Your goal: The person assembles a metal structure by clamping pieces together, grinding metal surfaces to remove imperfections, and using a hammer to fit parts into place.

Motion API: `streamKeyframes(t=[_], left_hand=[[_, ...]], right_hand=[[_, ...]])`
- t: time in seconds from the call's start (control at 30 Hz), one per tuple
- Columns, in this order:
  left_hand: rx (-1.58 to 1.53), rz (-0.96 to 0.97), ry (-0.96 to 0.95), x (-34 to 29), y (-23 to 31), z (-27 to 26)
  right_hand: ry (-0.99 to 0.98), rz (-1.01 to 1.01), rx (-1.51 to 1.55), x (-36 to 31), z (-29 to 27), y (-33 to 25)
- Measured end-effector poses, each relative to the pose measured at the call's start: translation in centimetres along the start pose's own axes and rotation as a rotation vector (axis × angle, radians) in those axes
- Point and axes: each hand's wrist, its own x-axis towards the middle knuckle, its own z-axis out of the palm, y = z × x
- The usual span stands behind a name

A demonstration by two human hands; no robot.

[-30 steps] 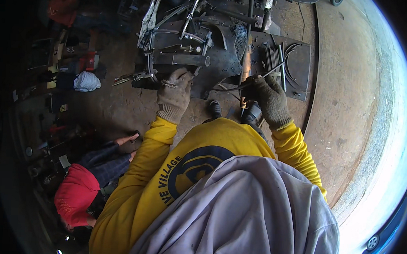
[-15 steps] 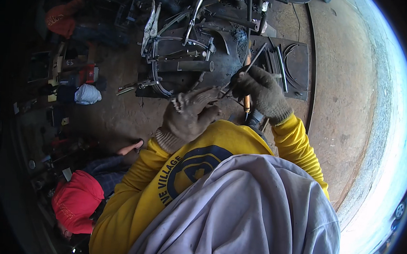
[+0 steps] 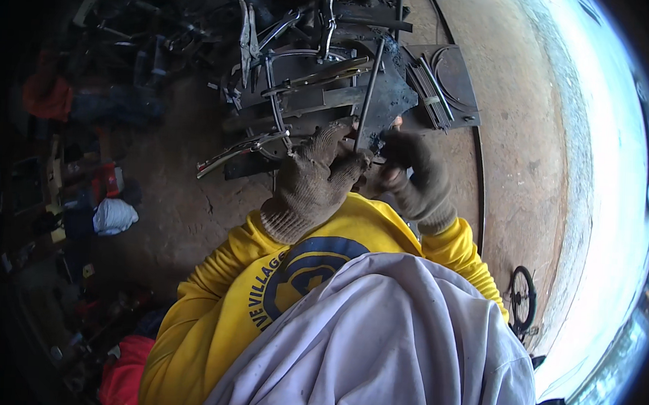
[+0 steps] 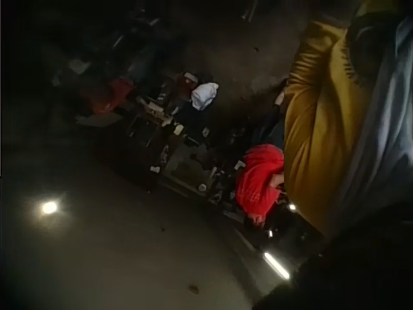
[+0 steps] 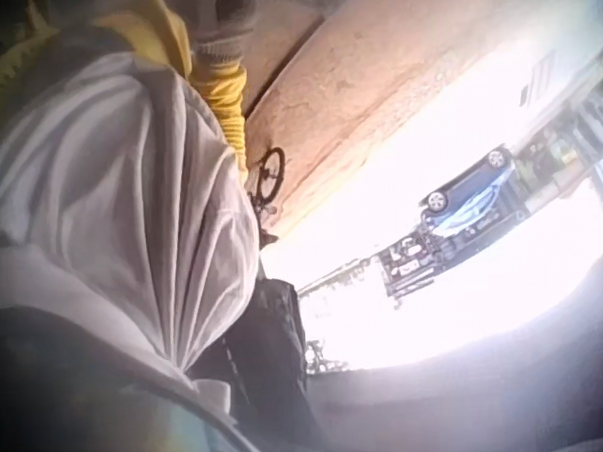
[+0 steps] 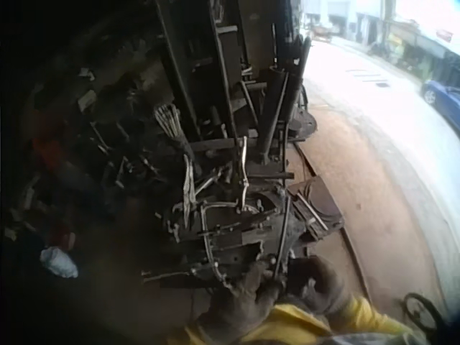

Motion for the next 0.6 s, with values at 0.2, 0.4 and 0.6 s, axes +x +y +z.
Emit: streamKeyframes(t=[0.2, 0.4, 0.6], left_hand=[[-0.241, -0.060, -0.219, -1.7, -1.1, -1.3], [-0.152, 0.249, -0.253, -1.9, -1.8, -2.9], [-0.028, 0.326, -0.107, -3.5, -2.8, -7.3]], right_hand=[[-0.016, -0.114, -0.441, -3.5, 6.1, -2.6], [-0.048, -0.014, -0.465, -4.1, 3.6, -2.7], [0.188, -0.002, -0.454, 7.6, -1.9, 1.2]])
